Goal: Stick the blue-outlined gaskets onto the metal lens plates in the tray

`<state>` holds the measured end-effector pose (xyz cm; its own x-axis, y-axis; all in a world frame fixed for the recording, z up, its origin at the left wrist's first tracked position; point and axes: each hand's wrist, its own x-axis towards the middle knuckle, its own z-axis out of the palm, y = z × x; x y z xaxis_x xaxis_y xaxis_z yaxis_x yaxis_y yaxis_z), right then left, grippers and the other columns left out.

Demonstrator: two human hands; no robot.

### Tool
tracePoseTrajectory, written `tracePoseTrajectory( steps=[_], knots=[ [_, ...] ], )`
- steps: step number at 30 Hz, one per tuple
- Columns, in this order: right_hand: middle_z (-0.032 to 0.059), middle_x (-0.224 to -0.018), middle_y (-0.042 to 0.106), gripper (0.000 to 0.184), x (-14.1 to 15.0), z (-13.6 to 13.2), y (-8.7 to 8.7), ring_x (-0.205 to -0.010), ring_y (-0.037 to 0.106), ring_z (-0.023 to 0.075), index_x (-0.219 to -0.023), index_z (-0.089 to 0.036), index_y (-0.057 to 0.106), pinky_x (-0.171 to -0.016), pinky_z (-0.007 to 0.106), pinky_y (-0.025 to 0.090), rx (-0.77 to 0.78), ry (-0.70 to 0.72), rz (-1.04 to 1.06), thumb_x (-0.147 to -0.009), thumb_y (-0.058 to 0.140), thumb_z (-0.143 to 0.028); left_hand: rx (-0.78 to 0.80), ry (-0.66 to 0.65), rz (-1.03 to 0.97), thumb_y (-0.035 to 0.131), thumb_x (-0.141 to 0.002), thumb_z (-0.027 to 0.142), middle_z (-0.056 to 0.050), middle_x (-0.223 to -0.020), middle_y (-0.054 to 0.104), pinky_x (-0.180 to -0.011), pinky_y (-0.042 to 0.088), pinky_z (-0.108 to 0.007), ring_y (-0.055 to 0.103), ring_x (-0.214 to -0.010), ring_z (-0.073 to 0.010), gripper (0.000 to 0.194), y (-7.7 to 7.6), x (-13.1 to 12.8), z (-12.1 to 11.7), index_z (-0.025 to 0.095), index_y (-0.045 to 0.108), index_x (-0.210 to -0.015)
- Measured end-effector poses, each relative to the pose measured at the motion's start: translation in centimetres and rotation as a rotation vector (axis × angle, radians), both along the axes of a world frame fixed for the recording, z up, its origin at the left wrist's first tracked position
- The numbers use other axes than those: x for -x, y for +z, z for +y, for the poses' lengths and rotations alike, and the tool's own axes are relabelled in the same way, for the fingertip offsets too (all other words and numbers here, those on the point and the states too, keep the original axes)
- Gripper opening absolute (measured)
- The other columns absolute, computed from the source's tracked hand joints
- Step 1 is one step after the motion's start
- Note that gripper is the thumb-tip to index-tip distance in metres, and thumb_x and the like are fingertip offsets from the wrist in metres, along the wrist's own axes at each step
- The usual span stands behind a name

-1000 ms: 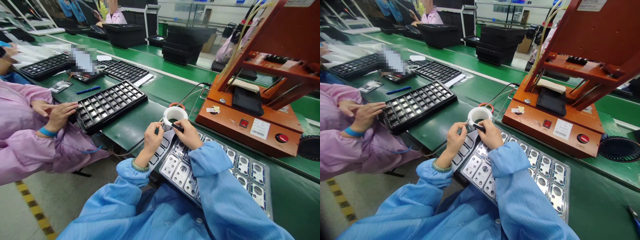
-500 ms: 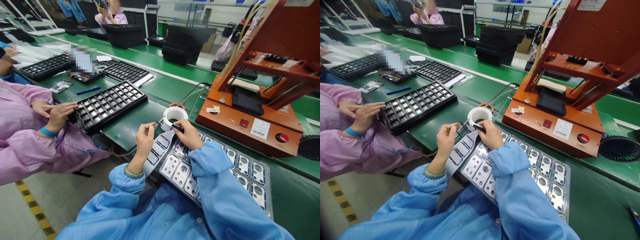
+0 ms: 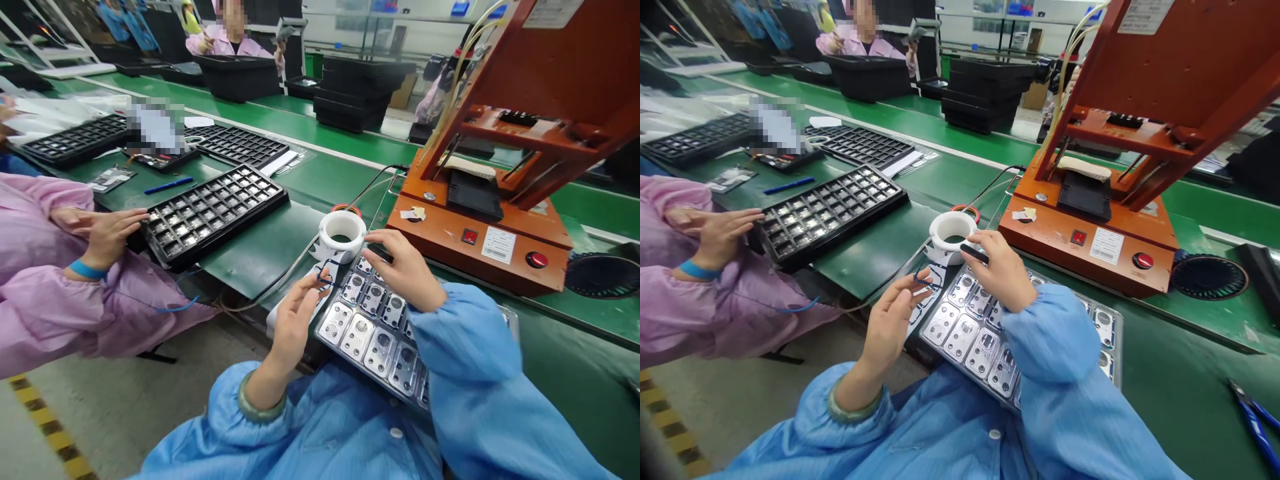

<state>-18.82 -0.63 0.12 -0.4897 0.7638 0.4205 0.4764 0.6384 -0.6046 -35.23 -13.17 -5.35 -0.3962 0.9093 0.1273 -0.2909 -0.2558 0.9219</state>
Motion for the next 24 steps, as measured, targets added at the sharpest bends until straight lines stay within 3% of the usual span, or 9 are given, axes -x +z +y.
tracePoseTrajectory(
  steps=[3, 5, 10, 13, 16, 18, 21, 24],
  knots=[
    [0.0066, -0.098, 0.067, 0.020, -3.3, -3.2, 1.6, -0.091, 0.062, 0.0204, -0.101, -0.020, 0.064, -0.079, 0.032, 0.048, 0.077, -0.026, -0.013, -0.089, 0.054, -0.034, -0.075, -0.196, -0.127, 0.053, -0.089, 0.030, -0.004, -0.138, 0.053, -0.103, 0.043, -0.039, 0.050, -0.125, -0.0241, 0.033, 0.0, -1.9, -1.6, 0.027, 0.062, -0.121],
    [0.0039, -0.090, 0.068, 0.021, -5.4, -6.0, 1.8, -0.081, 0.062, 0.0184, -0.096, -0.021, 0.065, -0.072, 0.029, 0.048, 0.233, -0.084, -0.025, -0.091, 0.053, -0.037, -0.134, -0.326, -0.203, 0.050, -0.090, 0.030, 0.000, -0.144, 0.047, -0.108, 0.037, -0.041, 0.044, -0.131, -0.0242, 0.037, -0.2, -3.2, -2.4, 0.032, 0.058, -0.126],
    [0.0041, -0.081, 0.069, 0.033, -8.0, -13.5, -0.8, -0.071, 0.060, 0.0171, -0.090, -0.020, 0.068, -0.063, 0.027, 0.045, 0.665, -0.167, 0.142, -0.089, 0.053, -0.049, -0.211, -0.576, -0.246, 0.043, -0.092, 0.030, 0.007, -0.150, 0.038, -0.115, 0.024, -0.047, 0.030, -0.140, -0.0238, 0.044, -1.3, -6.2, -3.7, 0.043, 0.045, -0.134],
    [0.0045, -0.082, 0.068, 0.036, -7.3, -16.5, -2.8, -0.053, 0.049, 0.0102, -0.096, -0.019, 0.067, -0.049, 0.024, 0.037, 0.795, -0.189, 0.370, -0.086, 0.057, -0.052, -0.222, -0.663, -0.197, 0.041, -0.094, 0.033, 0.008, -0.153, 0.031, -0.117, 0.017, -0.049, 0.022, -0.143, -0.0242, 0.046, -2.0, -7.6, -4.5, 0.045, 0.038, -0.138],
    [0.0030, -0.083, 0.066, 0.037, -6.0, -17.9, -4.0, -0.042, 0.034, 0.0046, -0.101, -0.021, 0.067, -0.040, 0.021, 0.027, 0.799, -0.238, 0.669, -0.083, 0.062, -0.053, -0.160, -0.710, -0.135, 0.036, -0.095, 0.038, 0.005, -0.156, 0.025, -0.118, 0.013, -0.050, 0.017, -0.144, -0.0244, 0.047, -2.4, -8.5, -5.1, 0.042, 0.033, -0.142],
    [-0.0012, -0.066, 0.059, 0.036, -5.2, -18.1, -4.4, -0.039, 0.029, 0.0042, -0.099, -0.022, 0.068, -0.038, 0.020, 0.022, 0.810, -0.271, 0.831, -0.081, 0.063, -0.054, -0.120, -0.720, -0.077, 0.033, -0.096, 0.041, 0.004, -0.157, 0.022, -0.119, 0.014, -0.049, 0.013, -0.145, -0.0238, 0.048, -2.6, -8.9, -5.4, 0.038, 0.032, -0.143],
    [-0.0078, -0.046, 0.040, 0.034, -4.5, -17.8, -4.3, -0.038, 0.025, 0.0053, -0.094, -0.021, 0.069, -0.039, 0.020, 0.020, 0.847, -0.304, 1.007, -0.080, 0.065, -0.052, -0.098, -0.704, 0.033, 0.033, -0.095, 0.046, 0.002, -0.157, 0.021, -0.119, 0.016, -0.048, 0.014, -0.145, -0.0242, 0.050, -3.1, -9.3, -5.4, 0.036, 0.031, -0.144],
    [-0.0102, -0.043, 0.034, 0.029, -4.4, -17.4, -3.9, -0.038, 0.022, 0.0049, -0.087, -0.020, 0.068, -0.039, 0.019, 0.019, 0.867, -0.321, 1.183, -0.077, 0.070, -0.048, -0.099, -0.700, 0.175, 0.034, -0.095, 0.045, 0.001, -0.157, 0.022, -0.119, 0.017, -0.048, 0.015, -0.145, -0.0243, 0.050, -3.4, -9.6, -5.4, 0.034, 0.033, -0.144]
  ],
)
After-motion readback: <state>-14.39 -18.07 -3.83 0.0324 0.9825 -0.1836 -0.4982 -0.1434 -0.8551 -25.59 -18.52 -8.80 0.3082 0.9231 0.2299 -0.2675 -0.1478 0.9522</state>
